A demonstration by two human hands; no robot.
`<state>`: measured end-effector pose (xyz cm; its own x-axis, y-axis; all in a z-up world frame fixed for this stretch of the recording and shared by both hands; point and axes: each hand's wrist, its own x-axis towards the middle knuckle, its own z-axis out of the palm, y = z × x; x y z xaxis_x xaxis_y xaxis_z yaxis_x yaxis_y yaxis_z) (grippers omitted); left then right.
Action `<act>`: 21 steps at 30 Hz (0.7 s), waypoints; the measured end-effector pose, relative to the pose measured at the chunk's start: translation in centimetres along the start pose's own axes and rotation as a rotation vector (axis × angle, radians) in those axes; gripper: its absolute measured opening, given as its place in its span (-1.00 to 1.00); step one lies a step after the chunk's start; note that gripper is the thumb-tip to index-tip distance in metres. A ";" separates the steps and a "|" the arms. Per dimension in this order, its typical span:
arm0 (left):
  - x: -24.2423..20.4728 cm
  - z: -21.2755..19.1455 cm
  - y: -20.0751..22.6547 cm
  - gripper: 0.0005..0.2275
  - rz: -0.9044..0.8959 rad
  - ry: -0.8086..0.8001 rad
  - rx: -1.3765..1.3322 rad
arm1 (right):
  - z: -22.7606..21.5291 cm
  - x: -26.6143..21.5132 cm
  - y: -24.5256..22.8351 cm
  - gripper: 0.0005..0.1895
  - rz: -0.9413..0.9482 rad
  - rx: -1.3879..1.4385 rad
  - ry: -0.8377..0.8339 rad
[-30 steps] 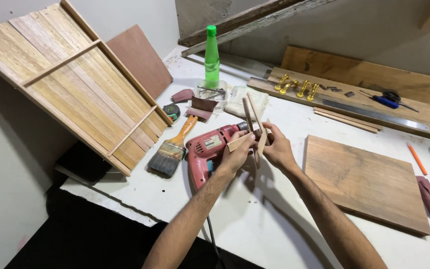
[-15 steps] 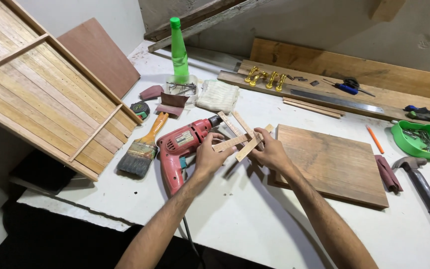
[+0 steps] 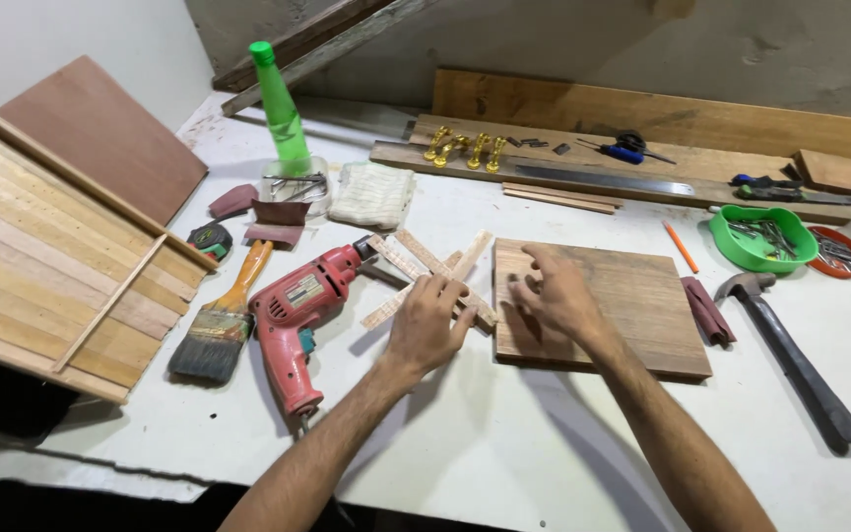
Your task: Measure and assemble wooden pieces to create overlapping joints using a hammer and nails.
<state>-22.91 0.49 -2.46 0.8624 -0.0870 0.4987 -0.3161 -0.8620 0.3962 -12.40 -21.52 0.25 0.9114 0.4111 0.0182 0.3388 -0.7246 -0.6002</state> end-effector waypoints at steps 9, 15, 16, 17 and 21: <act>7.9 4.9 6.8 -0.34 -0.195 -0.459 0.246 | -7.1 -4.7 13.3 -0.15 0.372 -0.442 0.256; 9.7 7.3 6.2 -0.30 -0.278 -0.579 0.307 | -8.7 -5.3 15.0 -0.05 0.460 -0.374 0.251; 9.9 7.5 6.1 -0.30 -0.273 -0.582 0.308 | -8.7 -5.2 15.1 -0.05 0.465 -0.372 0.253; 10.0 7.7 6.1 -0.28 -0.280 -0.551 0.267 | -8.7 -5.1 15.3 -0.11 0.471 -0.371 0.235; 10.5 7.8 6.4 -0.25 -0.310 -0.418 0.136 | -9.0 -5.2 16.7 -0.19 0.358 -0.281 0.330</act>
<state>-12.83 -9.78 -0.72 0.9998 0.0145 0.0138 0.0085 -0.9334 0.3588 -9.37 -40.69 -2.69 0.9905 -0.0499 0.1284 0.0026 -0.9253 -0.3791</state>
